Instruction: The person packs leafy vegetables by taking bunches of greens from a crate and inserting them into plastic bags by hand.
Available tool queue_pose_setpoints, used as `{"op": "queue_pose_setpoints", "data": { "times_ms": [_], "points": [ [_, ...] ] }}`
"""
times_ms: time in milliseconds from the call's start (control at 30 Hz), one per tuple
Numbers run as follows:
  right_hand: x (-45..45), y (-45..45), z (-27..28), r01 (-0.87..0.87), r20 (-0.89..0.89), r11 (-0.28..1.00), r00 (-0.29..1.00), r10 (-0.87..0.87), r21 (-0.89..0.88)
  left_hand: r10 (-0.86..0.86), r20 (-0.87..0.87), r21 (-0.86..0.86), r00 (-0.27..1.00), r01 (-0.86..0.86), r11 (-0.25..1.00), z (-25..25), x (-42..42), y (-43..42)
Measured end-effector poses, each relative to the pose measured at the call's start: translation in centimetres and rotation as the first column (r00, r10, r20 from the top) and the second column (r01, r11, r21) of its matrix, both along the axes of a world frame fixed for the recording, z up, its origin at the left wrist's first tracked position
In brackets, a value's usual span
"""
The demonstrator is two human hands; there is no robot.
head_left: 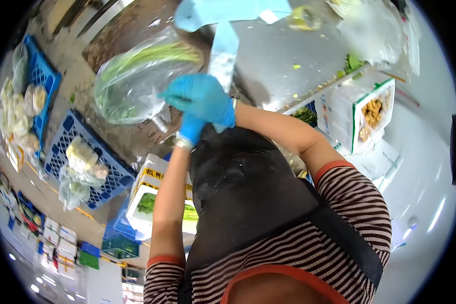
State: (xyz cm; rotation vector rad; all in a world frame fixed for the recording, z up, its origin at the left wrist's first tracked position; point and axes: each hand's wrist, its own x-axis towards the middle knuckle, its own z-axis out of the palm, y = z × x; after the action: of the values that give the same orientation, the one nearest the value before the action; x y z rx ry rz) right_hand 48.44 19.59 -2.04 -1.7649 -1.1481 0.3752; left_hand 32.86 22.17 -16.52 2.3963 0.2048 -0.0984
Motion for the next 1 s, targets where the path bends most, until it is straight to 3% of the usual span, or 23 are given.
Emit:
{"op": "queue_pose_setpoints", "data": {
  "times_ms": [33, 67, 100, 133, 167, 233, 367, 433, 533, 567, 633, 667, 700, 733, 800, 833, 867, 967, 1000],
  "points": [
    [0.1, 1.6, 0.7, 0.000, -0.055, 1.000, 0.998, 0.000, -0.002, 0.217, 0.171, -0.279, 0.961, -0.164, 0.946, -1.0, 0.4, -2.1],
    [0.7, 2.4, 1.1, 0.001, -0.080, 0.999, 0.997, 0.001, 0.032, 0.269, -0.013, -0.386, 0.963, -0.253, 0.887, 0.3, 1.7, -2.6],
    [1.8, 2.6, 3.9, 0.060, -0.281, 0.998, 0.958, -0.061, -0.013, 0.310, -0.200, -0.455, 0.930, -0.368, 0.811, 1.8, 3.0, -3.2],
    [2.9, 2.0, 4.5, 0.157, -0.334, 0.987, 0.930, -0.157, -0.028, 0.404, -0.444, -0.698, 0.800, -0.591, 0.403, 5.4, 4.0, -3.3],
    [4.9, 1.2, 5.9, 0.154, -0.337, 0.986, 0.933, -0.122, 0.069, 0.363, -0.541, -0.727, 0.759, -0.639, 0.253, 8.8, 4.8, -2.4],
    [8.0, -1.6, 8.4, 0.446, -0.213, 0.884, 0.858, -0.467, -0.143, 0.334, -0.462, -0.825, 0.822, -0.536, 0.178, 10.6, 5.1, -2.1],
    [12.6, -7.9, 11.1, 0.732, -0.397, 0.672, 0.653, -0.645, 0.113, 0.377, -0.253, -0.925, 0.891, -0.337, 0.177, 16.9, 11.0, -2.3],
    [13.4, -11.5, 12.8, 0.762, -0.303, 0.628, 0.642, -0.704, 0.156, 0.344, -0.139, -0.975, 0.929, -0.189, 0.115, 19.0, 15.2, -4.2],
    [12.9, -14.3, 16.4, 0.813, -0.191, 0.550, 0.580, -0.792, 0.188, 0.212, 0.039, -0.961, 0.976, -0.021, 0.274, 22.4, 18.6, -7.0],
    [13.1, -15.7, 16.7, 0.810, -0.169, 0.544, 0.580, -0.797, 0.219, 0.297, 0.136, -0.963, 0.945, 0.055, 0.265, 22.5, 19.1, -8.4],
    [12.9, -17.2, 16.8, 0.736, -0.340, 0.663, 0.663, -0.667, 0.134, 0.286, -0.010, -0.932, 0.958, -0.113, 0.345, 21.1, 19.3, -10.7],
    [13.0, -17.8, 16.6, 0.688, -0.427, 0.718, 0.684, -0.592, 0.107, 0.258, -0.140, -0.959, 0.956, -0.195, 0.205, 19.5, 19.5, -11.9],
    [13.6, -19.0, 14.6, 0.741, -0.561, 0.671, 0.566, -0.604, 0.026, 0.211, -0.267, -0.956, 0.940, -0.287, 0.067, 17.1, 19.9, -13.0],
    [13.8, -19.6, 12.3, 0.667, -0.761, 0.745, 0.471, -0.446, -0.024, 0.151, -0.391, -0.920, 0.908, -0.386, -0.064, 14.8, 19.8, -13.9],
    [14.1, -20.6, 6.1, 0.561, -0.981, 0.827, 0.179, -0.078, 0.036, 0.126, -0.496, -0.868, 0.859, -0.484, -0.116, 10.3, 19.4, -15.6],
    [13.9, -21.2, 2.3, 0.555, -0.993, 0.824, 0.033, 0.114, 0.113, 0.112, -0.540, -0.839, 0.834, -0.524, -0.147, 9.0, 19.4, -16.0],
    [13.6, -21.7, -0.7, 0.582, -0.989, 0.807, -0.040, 0.143, 0.093, 0.143, -0.492, -0.868, 0.859, -0.497, 0.000, 8.4, 19.5, -15.6],
    [13.1, -22.2, -5.0, 0.646, -0.976, 0.763, -0.160, 0.148, 0.010, -0.056, -0.504, -0.806, 0.862, -0.493, -0.326, 9.9, 17.8, -13.0],
    [13.1, -22.3, -5.3, 0.667, -0.968, 0.745, -0.169, 0.185, 0.026, -0.173, -0.553, -0.751, 0.815, -0.578, -0.319, 10.8, 17.2, -11.7]
  ]
}}
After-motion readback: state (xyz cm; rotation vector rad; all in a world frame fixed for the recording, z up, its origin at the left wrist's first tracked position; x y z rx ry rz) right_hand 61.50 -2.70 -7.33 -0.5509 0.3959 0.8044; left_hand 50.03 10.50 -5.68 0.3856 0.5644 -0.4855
